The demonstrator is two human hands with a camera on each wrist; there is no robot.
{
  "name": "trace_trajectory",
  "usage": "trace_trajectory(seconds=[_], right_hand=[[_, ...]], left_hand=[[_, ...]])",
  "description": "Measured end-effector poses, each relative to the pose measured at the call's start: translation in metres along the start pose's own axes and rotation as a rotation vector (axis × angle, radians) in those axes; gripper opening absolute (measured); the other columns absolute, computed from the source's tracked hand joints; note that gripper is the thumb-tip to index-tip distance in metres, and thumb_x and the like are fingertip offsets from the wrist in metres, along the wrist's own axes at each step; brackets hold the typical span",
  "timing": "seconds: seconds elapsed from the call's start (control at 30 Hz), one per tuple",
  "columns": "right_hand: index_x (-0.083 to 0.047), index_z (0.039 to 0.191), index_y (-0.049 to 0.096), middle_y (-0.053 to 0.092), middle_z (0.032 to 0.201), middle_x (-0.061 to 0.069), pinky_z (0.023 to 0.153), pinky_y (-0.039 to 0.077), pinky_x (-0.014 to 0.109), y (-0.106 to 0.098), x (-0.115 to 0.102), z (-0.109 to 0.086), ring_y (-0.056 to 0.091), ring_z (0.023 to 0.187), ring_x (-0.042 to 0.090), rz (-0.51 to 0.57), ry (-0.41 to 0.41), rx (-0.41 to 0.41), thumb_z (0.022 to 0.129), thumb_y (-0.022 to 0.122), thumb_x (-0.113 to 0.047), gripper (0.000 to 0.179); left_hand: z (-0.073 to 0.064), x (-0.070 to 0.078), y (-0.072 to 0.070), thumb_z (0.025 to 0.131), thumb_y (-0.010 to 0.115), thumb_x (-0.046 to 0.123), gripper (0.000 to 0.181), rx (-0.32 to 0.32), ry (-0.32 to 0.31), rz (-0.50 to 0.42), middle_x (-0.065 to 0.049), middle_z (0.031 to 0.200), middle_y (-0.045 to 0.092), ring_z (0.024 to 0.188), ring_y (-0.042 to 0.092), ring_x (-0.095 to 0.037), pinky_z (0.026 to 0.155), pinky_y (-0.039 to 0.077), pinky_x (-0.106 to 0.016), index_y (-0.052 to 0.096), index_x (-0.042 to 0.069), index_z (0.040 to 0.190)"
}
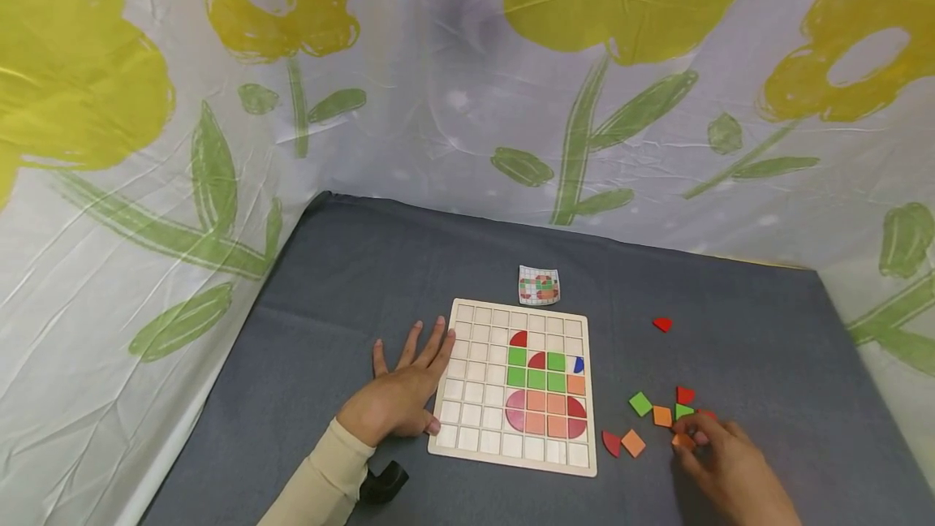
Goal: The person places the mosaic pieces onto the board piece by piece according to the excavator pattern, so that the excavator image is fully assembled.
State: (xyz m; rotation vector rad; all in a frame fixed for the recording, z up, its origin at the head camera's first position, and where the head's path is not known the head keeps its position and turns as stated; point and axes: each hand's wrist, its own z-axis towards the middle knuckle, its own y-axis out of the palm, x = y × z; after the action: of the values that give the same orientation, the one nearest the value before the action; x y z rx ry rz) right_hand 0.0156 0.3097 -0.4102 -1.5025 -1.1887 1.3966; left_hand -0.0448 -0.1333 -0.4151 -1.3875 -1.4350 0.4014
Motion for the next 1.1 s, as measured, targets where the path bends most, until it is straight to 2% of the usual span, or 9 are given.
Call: trace_trajectory(seconds=[0.13, 0.17, 0.3, 0.37, 0.47, 0.6, 0.7, 0.93, 1.1], right_hand=[[-0.001, 0.112, 0.065, 0.066, 0.092, 0.001, 0.074, 0.054, 0.047, -0.002, -0.003, 0.006, 0.063, 0.086, 0.023, 0.017, 0.083, -0.086, 0.089, 0.083, -0.018, 0.034], [0.001, 0.113, 0.064, 0.067, 0.093, 0.002, 0.076, 0.055, 0.048, -0.001, -0.003, 0.006, 0.065, 0.087, 0.024, 0.022, 0.086, -0.079, 0.089, 0.082, -0.019, 0.036], [0.002, 0.108, 0.067, 0.071, 0.091, 0.001, 0.077, 0.056, 0.049, 0.002, -0.009, 0.006, 0.069, 0.088, 0.027, 0.047, 0.006, 0.027, 0.087, 0.084, -0.015, 0.032], [-0.001, 0.103, 0.07, 0.072, 0.09, 0.001, 0.073, 0.055, 0.046, 0.002, -0.015, 0.008, 0.067, 0.085, 0.024, 0.042, -0.047, 0.075, 0.085, 0.086, -0.014, 0.027], [-0.003, 0.106, 0.073, 0.071, 0.095, 0.002, 0.071, 0.054, 0.041, -0.003, -0.03, 0.02, 0.063, 0.085, 0.02, 0.053, -0.033, 0.019, 0.086, 0.085, -0.014, 0.025], [-0.003, 0.115, 0.074, 0.069, 0.104, 0.006, 0.075, 0.055, 0.041, -0.011, -0.056, 0.038, 0.062, 0.088, 0.02, 0.065, -0.03, -0.039, 0.089, 0.081, -0.018, 0.031], [-0.004, 0.118, 0.074, 0.068, 0.109, 0.006, 0.073, 0.054, 0.039, -0.015, -0.074, 0.051, 0.062, 0.086, 0.02, 0.064, -0.098, -0.02, 0.092, 0.08, -0.019, 0.03], [-0.006, 0.115, 0.074, 0.064, 0.105, 0.003, 0.063, 0.048, 0.029, -0.017, -0.107, 0.083, 0.055, 0.077, 0.011, 0.027, -0.29, 0.001, 0.094, 0.081, -0.017, 0.025], [-0.007, 0.112, 0.073, 0.064, 0.108, 0.004, 0.061, 0.048, 0.028, -0.012, -0.119, 0.103, 0.054, 0.073, 0.009, -0.005, -0.36, -0.019, 0.094, 0.08, -0.015, 0.021]], left_hand=[[-0.001, -0.001, 0.0, 0.076, 0.095, 0.019, 0.131, 0.005, -0.001, -0.003, -0.008, 0.179, -0.007, 0.163, -0.009, -0.037, 0.115, -0.005, -0.083, 0.007, 0.013, 0.172], [-0.001, -0.001, 0.0, 0.076, 0.095, 0.019, 0.131, 0.007, -0.001, -0.003, -0.008, 0.179, -0.006, 0.163, -0.009, -0.037, 0.115, -0.005, -0.083, 0.007, 0.013, 0.172], [-0.001, -0.002, 0.0, 0.075, 0.096, 0.02, 0.131, 0.007, -0.005, -0.006, -0.008, 0.179, -0.006, 0.163, -0.009, -0.037, 0.115, -0.005, -0.083, 0.008, 0.013, 0.172], [-0.002, -0.002, 0.0, 0.076, 0.096, 0.019, 0.131, 0.009, -0.009, -0.003, -0.007, 0.179, -0.006, 0.163, -0.009, -0.036, 0.115, -0.005, -0.083, 0.008, 0.013, 0.172], [-0.003, -0.003, -0.001, 0.076, 0.095, 0.019, 0.131, 0.006, -0.015, -0.006, -0.007, 0.179, -0.007, 0.163, -0.01, -0.036, 0.115, -0.005, -0.082, 0.007, 0.014, 0.172], [-0.005, -0.004, -0.001, 0.075, 0.096, 0.019, 0.131, 0.009, -0.022, -0.007, -0.007, 0.179, -0.006, 0.163, -0.01, -0.036, 0.115, -0.004, -0.083, 0.008, 0.013, 0.172], [-0.005, -0.005, -0.001, 0.075, 0.096, 0.02, 0.131, 0.009, -0.024, -0.006, -0.007, 0.179, -0.006, 0.163, -0.009, -0.036, 0.115, -0.005, -0.083, 0.008, 0.013, 0.172], [-0.003, -0.004, 0.0, 0.076, 0.096, 0.021, 0.132, 0.003, -0.018, -0.008, -0.006, 0.179, -0.009, 0.163, -0.011, -0.036, 0.115, -0.006, -0.083, 0.006, 0.015, 0.172], [-0.001, -0.001, -0.001, 0.076, 0.096, 0.021, 0.132, -0.003, -0.012, -0.003, -0.006, 0.179, -0.009, 0.163, -0.011, -0.036, 0.115, -0.006, -0.083, 0.006, 0.015, 0.172]])
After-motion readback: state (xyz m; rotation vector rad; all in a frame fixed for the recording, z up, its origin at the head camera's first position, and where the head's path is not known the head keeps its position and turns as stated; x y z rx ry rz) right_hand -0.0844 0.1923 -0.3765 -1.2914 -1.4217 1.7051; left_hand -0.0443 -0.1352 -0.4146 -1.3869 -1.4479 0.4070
